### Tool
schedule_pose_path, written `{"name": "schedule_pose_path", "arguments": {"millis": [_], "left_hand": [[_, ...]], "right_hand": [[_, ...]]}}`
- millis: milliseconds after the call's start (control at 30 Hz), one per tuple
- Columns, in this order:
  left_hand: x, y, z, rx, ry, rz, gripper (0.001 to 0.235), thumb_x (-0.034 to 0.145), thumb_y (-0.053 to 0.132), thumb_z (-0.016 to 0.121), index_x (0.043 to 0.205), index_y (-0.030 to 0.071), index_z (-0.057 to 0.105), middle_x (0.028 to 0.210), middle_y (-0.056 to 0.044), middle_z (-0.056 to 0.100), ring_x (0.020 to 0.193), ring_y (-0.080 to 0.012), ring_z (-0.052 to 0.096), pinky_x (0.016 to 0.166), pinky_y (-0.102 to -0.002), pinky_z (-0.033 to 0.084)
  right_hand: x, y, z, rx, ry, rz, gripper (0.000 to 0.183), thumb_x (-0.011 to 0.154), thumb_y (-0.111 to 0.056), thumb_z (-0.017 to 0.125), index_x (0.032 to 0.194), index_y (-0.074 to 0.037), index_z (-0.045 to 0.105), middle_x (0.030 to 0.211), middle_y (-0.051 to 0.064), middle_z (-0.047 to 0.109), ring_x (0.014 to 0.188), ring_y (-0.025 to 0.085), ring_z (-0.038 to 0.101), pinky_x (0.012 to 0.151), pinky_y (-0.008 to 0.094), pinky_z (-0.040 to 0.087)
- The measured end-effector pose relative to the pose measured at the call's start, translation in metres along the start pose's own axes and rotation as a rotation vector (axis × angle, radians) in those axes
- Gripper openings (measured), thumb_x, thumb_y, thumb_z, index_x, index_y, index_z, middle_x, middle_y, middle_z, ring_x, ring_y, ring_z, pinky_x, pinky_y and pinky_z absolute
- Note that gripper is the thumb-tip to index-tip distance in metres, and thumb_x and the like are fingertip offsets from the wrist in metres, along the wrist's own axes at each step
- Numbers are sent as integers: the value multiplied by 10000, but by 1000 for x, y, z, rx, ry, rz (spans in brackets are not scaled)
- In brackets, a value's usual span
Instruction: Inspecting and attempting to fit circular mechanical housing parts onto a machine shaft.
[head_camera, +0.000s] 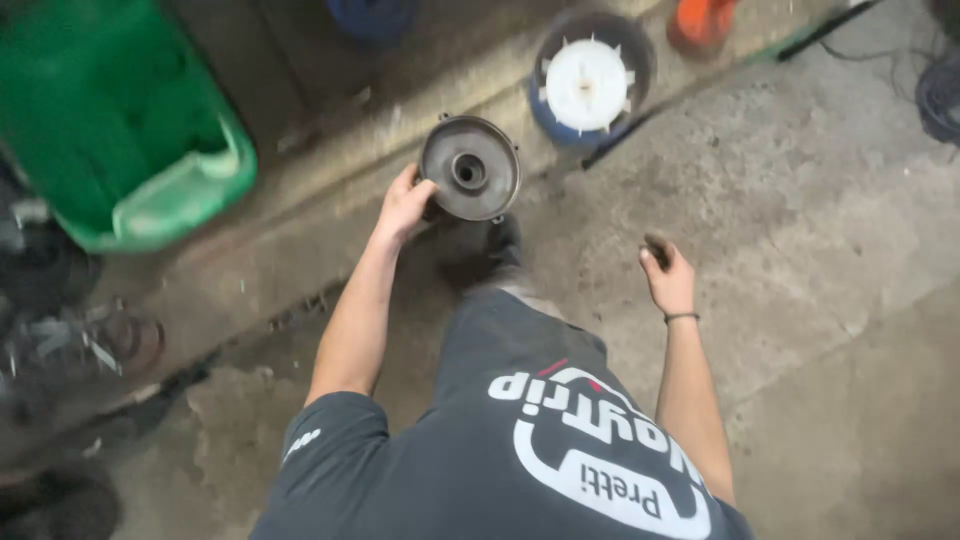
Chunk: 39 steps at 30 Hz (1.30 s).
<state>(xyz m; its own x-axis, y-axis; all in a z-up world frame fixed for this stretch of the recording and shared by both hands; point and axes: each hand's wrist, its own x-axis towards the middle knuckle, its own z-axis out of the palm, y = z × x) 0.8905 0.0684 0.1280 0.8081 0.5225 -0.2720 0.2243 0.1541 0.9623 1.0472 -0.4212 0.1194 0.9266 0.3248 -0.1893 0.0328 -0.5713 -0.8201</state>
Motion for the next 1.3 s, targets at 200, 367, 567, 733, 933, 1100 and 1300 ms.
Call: {"name": "schedule_pose_path", "arguments": {"millis": [200, 367, 567, 733, 933, 1100, 1300], "left_hand": [[181, 9, -12, 289, -96, -174, 706, 905, 300, 687, 1484, -5, 422, 1190, -179, 684, 1048, -281, 650, 887, -410, 524], [232, 184, 18, 1136, -107, -242, 632, 1008, 618, 477, 1260, 89, 712, 1243, -219, 693, 1179, -410, 640, 993, -530, 505], [416, 73, 64, 391, 135, -57, 672, 969, 625, 637, 1324, 55, 604, 1145, -224, 694, 1026, -394, 683, 862, -521, 557], [527, -45, 123, -227, 282, -221, 629, 1042, 567, 589, 1347, 18, 625, 1106, -173, 767, 953, -292, 834, 812, -450, 687], [541, -16, 146, -275, 563, -17, 494, 1036, 378, 546, 1401, 47, 505, 1152, -176, 715, 864, -300, 798, 776, -458, 661], [409, 98, 139, -293, 721, -93, 508, 988, 276, 595, 1426, 39, 496, 1122, -175, 691, 809, -292, 718, 735, -488, 638], [143, 176, 152, -622, 559, 259, 584, 969, 241, 715, 1469, 76, 463, 1347, -100, 640, 1215, -226, 632, 1039, -419, 549]], "right_hand": [[59, 118, -33, -213, -168, 292, 530, 970, -321, 700, 1381, -1, 603, 1309, 179, 668, 1185, 295, 635, 987, 422, 487], [24, 184, -87, -70, -98, 979, 326, 940, -272, 687, 1169, -47, 743, 973, 133, 761, 818, 214, 708, 665, 377, 557], [143, 207, -101, -359, -503, 630, 414, 915, -304, 718, 1227, -33, 738, 1046, 116, 775, 929, 195, 722, 813, 326, 553], [318, 150, -98, -23, -545, 610, 362, 966, -282, 684, 1225, -30, 692, 1032, 116, 761, 874, 218, 686, 717, 320, 541], [430, 201, -92, 170, -657, 485, 300, 963, -133, 563, 1183, 13, 705, 1104, 155, 776, 927, 257, 746, 767, 342, 586], [453, 273, -84, -339, -641, 67, 411, 871, -130, 731, 1249, 18, 663, 1189, 210, 705, 1144, 349, 660, 974, 445, 527], [474, 132, -35, -539, -833, -130, 409, 858, -159, 738, 1232, -2, 685, 1187, 216, 713, 1130, 354, 669, 966, 449, 533]]}}
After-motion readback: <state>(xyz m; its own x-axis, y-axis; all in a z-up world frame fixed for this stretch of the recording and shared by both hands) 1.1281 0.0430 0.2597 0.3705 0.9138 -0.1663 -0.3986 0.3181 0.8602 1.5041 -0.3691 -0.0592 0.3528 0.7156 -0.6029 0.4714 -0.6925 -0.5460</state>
